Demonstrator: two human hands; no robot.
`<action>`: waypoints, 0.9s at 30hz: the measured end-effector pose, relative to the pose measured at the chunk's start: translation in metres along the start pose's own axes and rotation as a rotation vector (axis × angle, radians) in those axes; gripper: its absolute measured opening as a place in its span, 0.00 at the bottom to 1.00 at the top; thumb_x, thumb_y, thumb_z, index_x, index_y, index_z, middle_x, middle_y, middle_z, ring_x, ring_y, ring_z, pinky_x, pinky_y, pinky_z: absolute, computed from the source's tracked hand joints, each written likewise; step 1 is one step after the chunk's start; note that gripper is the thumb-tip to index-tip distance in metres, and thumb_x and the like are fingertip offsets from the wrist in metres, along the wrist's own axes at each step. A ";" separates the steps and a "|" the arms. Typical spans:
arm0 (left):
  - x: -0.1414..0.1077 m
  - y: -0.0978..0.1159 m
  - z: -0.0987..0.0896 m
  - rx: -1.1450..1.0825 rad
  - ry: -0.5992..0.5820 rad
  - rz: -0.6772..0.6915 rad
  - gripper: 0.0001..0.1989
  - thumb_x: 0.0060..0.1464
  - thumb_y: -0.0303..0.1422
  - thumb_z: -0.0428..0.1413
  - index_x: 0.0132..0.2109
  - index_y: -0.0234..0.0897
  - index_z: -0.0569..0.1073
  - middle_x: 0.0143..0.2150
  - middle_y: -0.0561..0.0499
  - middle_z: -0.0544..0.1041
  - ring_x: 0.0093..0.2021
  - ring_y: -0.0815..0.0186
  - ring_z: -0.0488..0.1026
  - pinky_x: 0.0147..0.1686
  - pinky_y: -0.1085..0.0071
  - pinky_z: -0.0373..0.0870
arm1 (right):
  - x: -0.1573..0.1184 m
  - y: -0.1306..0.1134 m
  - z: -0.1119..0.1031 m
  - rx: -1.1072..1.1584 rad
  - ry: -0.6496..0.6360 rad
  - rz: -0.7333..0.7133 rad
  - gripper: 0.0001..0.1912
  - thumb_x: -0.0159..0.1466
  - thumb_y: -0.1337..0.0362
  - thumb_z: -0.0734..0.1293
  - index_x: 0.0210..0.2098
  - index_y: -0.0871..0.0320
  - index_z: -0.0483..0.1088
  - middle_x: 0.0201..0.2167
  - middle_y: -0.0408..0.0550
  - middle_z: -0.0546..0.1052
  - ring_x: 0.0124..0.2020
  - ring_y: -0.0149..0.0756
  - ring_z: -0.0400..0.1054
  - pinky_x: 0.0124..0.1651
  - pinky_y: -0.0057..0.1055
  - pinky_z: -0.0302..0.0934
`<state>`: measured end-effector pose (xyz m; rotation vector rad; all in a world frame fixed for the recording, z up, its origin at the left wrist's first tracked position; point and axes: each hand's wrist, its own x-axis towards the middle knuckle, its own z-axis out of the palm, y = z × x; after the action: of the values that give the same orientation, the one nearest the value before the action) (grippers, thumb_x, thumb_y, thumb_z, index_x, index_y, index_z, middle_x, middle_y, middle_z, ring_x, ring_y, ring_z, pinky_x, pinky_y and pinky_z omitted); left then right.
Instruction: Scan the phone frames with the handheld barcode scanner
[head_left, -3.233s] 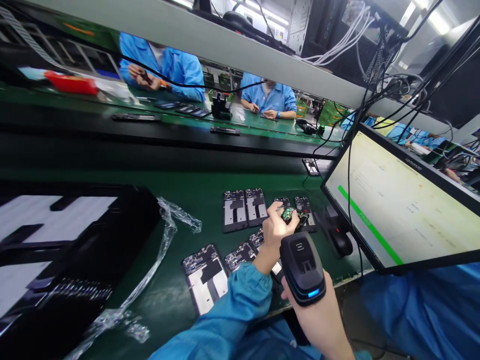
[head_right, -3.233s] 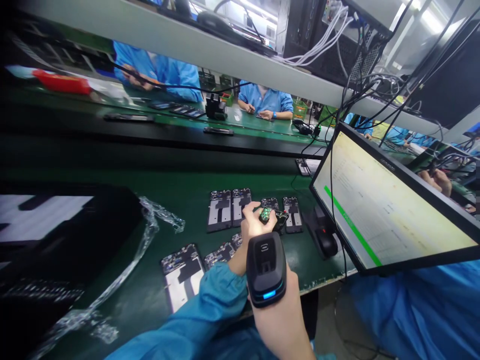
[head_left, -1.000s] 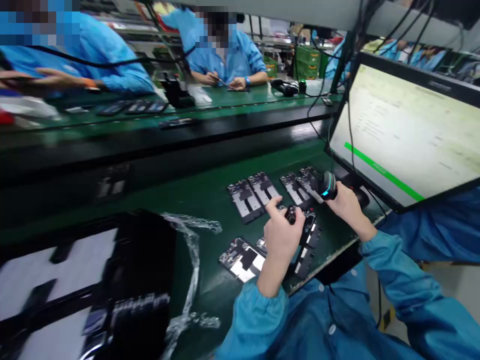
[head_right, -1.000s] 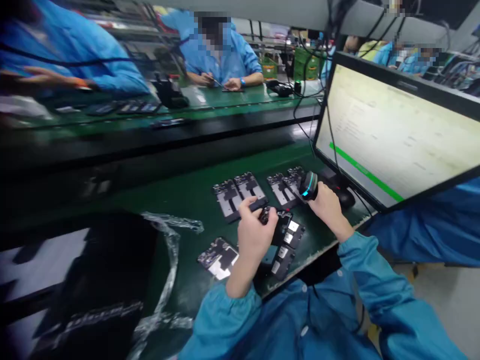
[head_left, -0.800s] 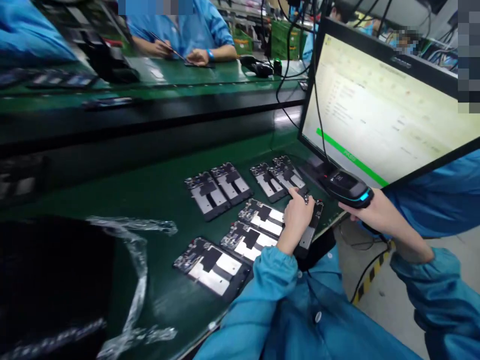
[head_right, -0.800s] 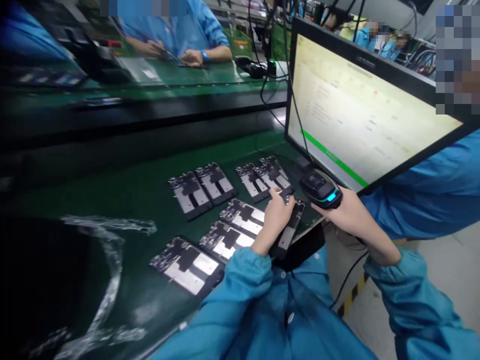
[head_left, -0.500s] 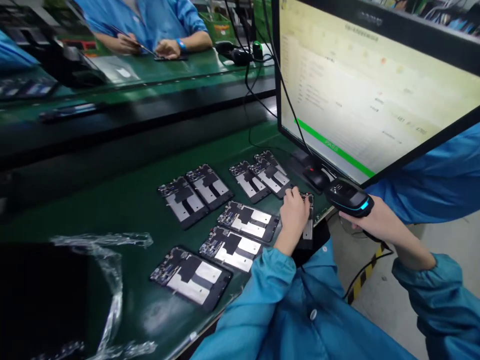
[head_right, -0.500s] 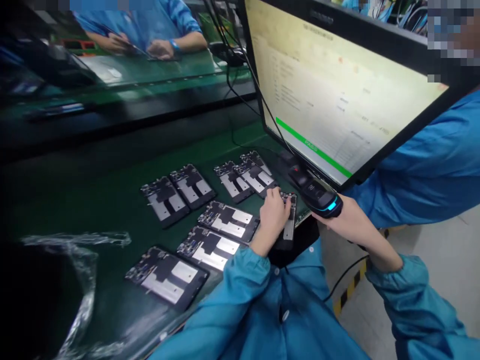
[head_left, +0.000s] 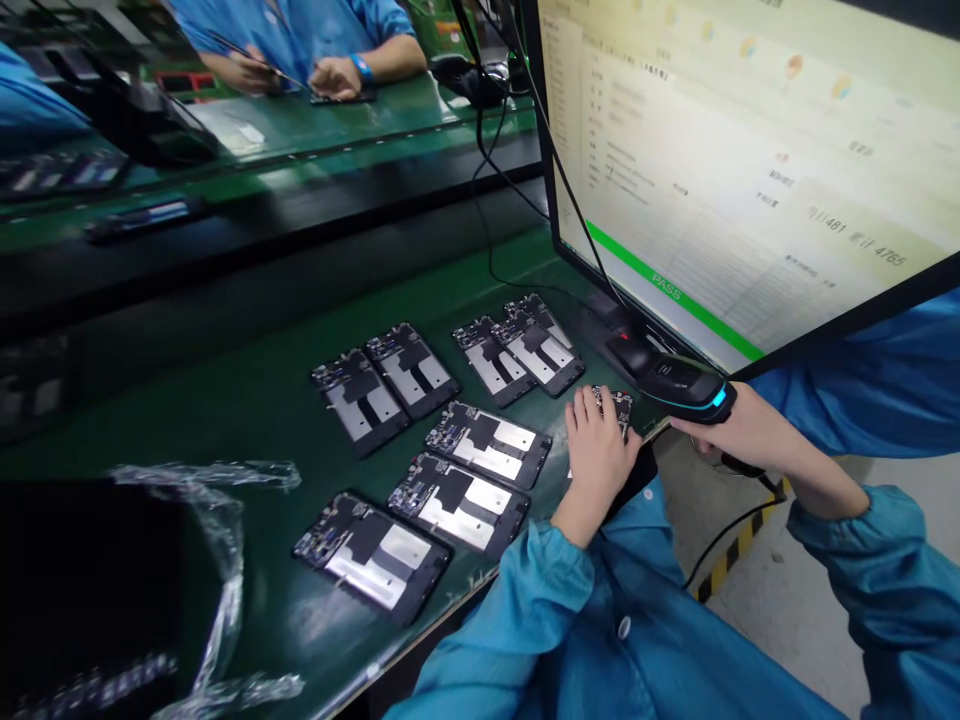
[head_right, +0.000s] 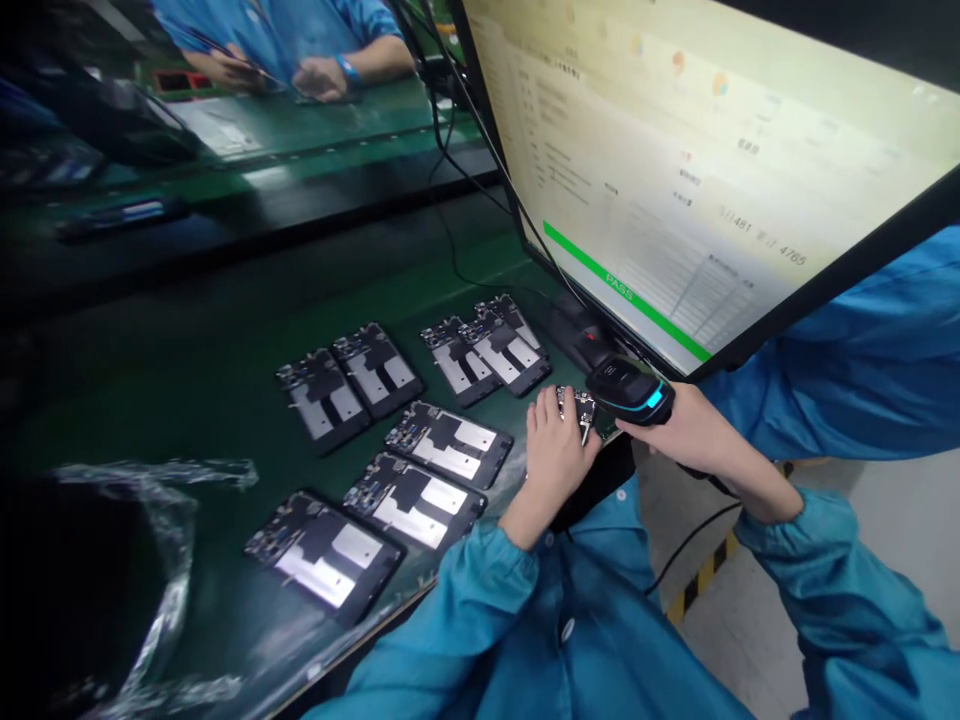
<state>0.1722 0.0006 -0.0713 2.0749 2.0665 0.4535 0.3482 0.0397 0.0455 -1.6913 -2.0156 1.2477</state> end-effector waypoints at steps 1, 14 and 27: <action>0.000 0.001 0.001 -0.001 0.005 -0.007 0.33 0.57 0.36 0.53 0.65 0.24 0.59 0.67 0.28 0.59 0.69 0.44 0.54 0.66 0.48 0.53 | 0.004 -0.003 -0.004 0.005 -0.064 -0.001 0.16 0.59 0.51 0.70 0.21 0.52 0.68 0.13 0.40 0.73 0.18 0.40 0.69 0.25 0.37 0.65; -0.001 0.005 0.003 -0.033 0.033 -0.089 0.31 0.58 0.44 0.54 0.63 0.29 0.62 0.71 0.25 0.50 0.72 0.37 0.44 0.64 0.41 0.49 | 0.080 -0.070 -0.015 -0.039 -0.603 0.142 0.21 0.56 0.50 0.73 0.17 0.57 0.70 0.13 0.46 0.73 0.15 0.35 0.68 0.23 0.35 0.68; -0.002 0.005 0.005 -0.062 0.070 -0.108 0.30 0.58 0.42 0.55 0.62 0.30 0.63 0.71 0.26 0.49 0.71 0.35 0.43 0.64 0.41 0.49 | 0.076 -0.054 -0.011 -0.051 -0.529 0.053 0.19 0.58 0.51 0.72 0.19 0.56 0.69 0.14 0.45 0.73 0.16 0.36 0.69 0.22 0.34 0.68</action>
<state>0.1785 -0.0014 -0.0744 1.9273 2.1615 0.5729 0.2940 0.1137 0.0657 -1.5607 -2.3058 1.8308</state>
